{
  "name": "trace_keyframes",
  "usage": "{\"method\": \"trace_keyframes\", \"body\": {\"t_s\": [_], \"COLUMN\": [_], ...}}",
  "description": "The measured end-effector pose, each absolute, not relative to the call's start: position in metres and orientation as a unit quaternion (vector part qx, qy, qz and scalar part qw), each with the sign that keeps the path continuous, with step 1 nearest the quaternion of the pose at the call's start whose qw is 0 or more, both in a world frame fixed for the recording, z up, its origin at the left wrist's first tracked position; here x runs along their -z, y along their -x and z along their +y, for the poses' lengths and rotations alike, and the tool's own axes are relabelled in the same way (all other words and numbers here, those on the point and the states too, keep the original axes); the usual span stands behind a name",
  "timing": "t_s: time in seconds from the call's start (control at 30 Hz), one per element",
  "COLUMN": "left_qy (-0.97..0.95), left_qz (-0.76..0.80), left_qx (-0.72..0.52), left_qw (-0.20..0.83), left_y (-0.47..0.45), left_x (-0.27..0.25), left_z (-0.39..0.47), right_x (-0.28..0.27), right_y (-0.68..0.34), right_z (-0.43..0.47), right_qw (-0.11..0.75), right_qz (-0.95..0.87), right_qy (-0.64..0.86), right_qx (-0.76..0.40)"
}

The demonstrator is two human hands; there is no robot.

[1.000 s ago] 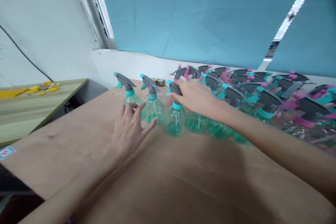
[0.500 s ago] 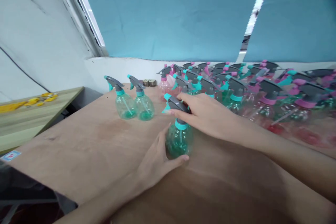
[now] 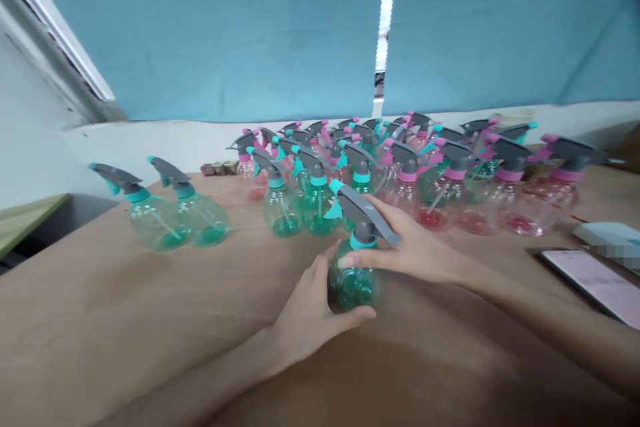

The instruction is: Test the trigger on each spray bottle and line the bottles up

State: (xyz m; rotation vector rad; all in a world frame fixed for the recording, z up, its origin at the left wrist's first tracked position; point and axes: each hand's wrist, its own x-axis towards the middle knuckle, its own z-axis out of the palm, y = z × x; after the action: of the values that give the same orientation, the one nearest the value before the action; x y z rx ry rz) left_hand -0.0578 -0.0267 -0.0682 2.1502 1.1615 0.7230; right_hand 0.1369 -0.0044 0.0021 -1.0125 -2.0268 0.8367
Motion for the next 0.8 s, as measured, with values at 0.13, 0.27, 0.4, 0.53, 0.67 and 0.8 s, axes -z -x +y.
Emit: {"method": "trace_keyframes", "body": {"t_s": [0.13,0.27,0.4,0.53,0.67,0.8], "left_qy": [-0.828,-0.839,-0.849,-0.875,-0.898,-0.912], "left_qz": [0.401,0.37,0.365,0.36,0.35,0.349], "left_qx": [-0.264,-0.266,-0.25,-0.202,-0.156,-0.114], "left_qw": [0.29,0.297,0.288,0.254,0.216,0.183], "left_y": [0.027,0.008,0.006,0.013,0.015,0.015], "left_x": [0.074,0.076,0.079,0.081,0.079,0.08], "left_z": [-0.013,-0.002,0.007,0.014,0.018,0.02], "right_x": [0.005,0.009,0.014,0.016,0.015,0.012], "right_y": [-0.145,-0.157,-0.164,-0.165,-0.166,-0.171], "right_z": [-0.006,-0.001,0.005,0.01,0.012,0.01], "right_qw": [0.451,0.506,0.513,0.497,0.494,0.481], "right_qz": [-0.726,-0.686,-0.683,-0.694,-0.705,-0.72], "right_qy": [0.388,0.385,0.389,0.385,0.385,0.39], "right_qx": [-0.344,-0.354,-0.344,-0.349,-0.332,-0.314]}}
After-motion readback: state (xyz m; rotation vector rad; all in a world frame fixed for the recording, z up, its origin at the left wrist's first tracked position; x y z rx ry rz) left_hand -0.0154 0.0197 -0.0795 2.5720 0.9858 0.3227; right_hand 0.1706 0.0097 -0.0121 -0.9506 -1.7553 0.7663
